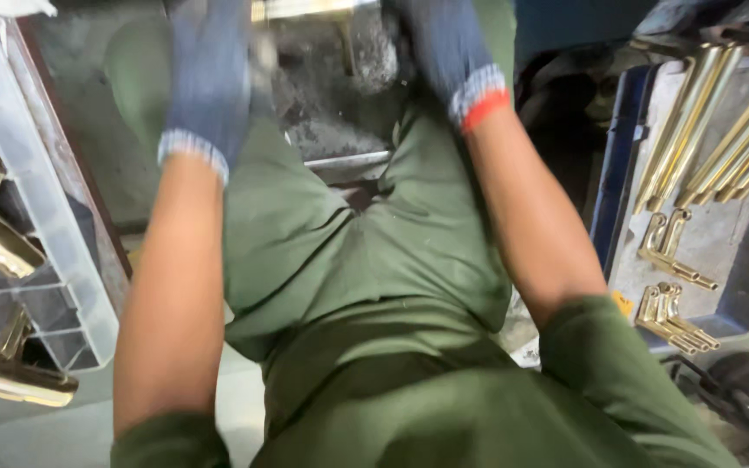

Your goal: The person assembles various brass faucet components by inserting threaded pipes and spouts into the main faucet body and tightening them by hand while wearing gloves.

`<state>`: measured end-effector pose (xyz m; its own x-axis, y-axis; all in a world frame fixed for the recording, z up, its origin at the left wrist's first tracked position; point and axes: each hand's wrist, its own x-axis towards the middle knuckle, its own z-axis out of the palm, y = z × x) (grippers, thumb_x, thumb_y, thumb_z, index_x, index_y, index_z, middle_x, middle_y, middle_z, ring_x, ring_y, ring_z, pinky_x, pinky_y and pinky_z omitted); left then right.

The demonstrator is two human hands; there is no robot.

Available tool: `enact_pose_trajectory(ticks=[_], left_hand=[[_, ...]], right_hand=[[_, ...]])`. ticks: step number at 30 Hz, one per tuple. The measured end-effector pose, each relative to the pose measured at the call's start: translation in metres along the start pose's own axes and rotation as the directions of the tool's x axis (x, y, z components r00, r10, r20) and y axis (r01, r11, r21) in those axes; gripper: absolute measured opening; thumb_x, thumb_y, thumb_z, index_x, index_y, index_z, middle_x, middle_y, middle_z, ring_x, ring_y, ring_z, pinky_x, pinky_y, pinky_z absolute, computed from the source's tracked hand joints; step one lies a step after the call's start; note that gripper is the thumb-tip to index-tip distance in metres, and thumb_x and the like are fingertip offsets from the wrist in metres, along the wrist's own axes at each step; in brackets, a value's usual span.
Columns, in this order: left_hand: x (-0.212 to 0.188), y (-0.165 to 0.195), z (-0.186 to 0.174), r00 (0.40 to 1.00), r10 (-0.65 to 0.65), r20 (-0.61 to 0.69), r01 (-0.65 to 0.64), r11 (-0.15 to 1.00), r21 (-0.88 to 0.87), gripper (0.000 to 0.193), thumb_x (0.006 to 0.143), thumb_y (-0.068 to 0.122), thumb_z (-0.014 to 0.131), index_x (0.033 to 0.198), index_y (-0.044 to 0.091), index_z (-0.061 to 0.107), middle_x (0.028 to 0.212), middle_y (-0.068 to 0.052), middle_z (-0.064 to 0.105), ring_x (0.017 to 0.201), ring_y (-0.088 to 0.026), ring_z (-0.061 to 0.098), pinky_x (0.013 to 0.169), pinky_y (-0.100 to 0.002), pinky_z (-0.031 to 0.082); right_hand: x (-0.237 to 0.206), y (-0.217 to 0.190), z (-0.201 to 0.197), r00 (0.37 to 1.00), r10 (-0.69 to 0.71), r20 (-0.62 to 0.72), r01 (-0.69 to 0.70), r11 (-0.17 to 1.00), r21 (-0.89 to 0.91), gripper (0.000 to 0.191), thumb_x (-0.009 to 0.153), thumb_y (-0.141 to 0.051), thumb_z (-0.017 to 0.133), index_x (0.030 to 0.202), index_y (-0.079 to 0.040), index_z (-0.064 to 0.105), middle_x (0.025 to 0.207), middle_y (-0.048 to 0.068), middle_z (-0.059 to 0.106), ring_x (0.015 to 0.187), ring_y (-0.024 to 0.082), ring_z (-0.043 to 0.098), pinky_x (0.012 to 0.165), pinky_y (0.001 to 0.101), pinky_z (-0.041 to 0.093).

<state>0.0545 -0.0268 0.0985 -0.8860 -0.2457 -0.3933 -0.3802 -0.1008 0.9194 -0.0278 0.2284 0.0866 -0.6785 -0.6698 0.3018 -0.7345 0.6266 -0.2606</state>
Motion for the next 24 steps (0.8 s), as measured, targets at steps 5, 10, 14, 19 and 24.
enact_pose_trajectory(ticks=[5,10,14,19,24], left_hand=[[-0.115,-0.005,-0.008,0.984,-0.178,0.024,0.176,0.928,-0.328,0.017,0.106,0.016,0.057,0.119,0.006,0.055,0.088,-0.012,0.062,0.061,-0.014,0.057,0.051,-0.031,0.047],[-0.114,-0.005,-0.011,0.99,0.139,0.022,-0.127,0.948,-0.292,0.024,0.107,0.007,0.058,0.13,0.004,0.051,0.098,-0.01,0.065,0.075,-0.014,0.062,0.066,-0.031,0.054],[-0.054,0.004,-0.006,0.987,0.152,0.044,-0.135,0.956,-0.26,0.02,0.11,0.01,0.059,0.128,0.003,0.054,0.093,-0.01,0.062,0.073,-0.014,0.062,0.067,-0.029,0.053],[0.012,-0.01,0.002,0.989,0.142,0.031,-0.126,0.946,-0.299,0.019,0.107,0.011,0.061,0.122,0.005,0.052,0.091,-0.006,0.06,0.068,-0.012,0.059,0.061,-0.03,0.053],[0.03,-0.011,0.003,0.993,0.115,0.017,-0.102,0.933,-0.345,0.017,0.104,0.011,0.06,0.119,0.004,0.056,0.085,-0.007,0.06,0.064,-0.013,0.058,0.059,-0.032,0.053]], right_hand=[[-0.053,-0.055,-0.047,0.959,0.225,0.171,-0.263,0.491,0.831,0.018,0.112,-0.016,0.06,0.124,-0.003,0.06,0.111,0.009,0.06,0.098,0.019,0.06,0.085,0.0335,0.052],[-0.046,-0.059,-0.044,0.845,0.294,0.447,-0.443,-0.082,0.893,0.025,0.112,-0.024,0.053,0.128,-0.006,0.056,0.096,0.006,0.069,0.073,0.014,0.063,0.065,0.027,0.05],[0.0,-0.03,-0.014,0.801,0.378,0.465,-0.43,-0.18,0.885,0.025,0.111,-0.022,0.052,0.126,-0.003,0.057,0.091,0.009,0.069,0.068,0.016,0.062,0.061,0.0307,0.051],[0.038,0.009,0.034,0.677,0.493,0.547,-0.524,-0.199,0.828,0.025,0.11,-0.023,0.05,0.118,-0.002,0.06,0.086,0.009,0.071,0.063,0.013,0.06,0.057,0.0282,0.052],[0.046,0.021,0.06,0.655,0.536,0.533,-0.519,-0.194,0.833,0.023,0.111,-0.023,0.049,0.107,-0.003,0.061,0.08,0.008,0.068,0.059,0.012,0.057,0.052,0.0278,0.048]])
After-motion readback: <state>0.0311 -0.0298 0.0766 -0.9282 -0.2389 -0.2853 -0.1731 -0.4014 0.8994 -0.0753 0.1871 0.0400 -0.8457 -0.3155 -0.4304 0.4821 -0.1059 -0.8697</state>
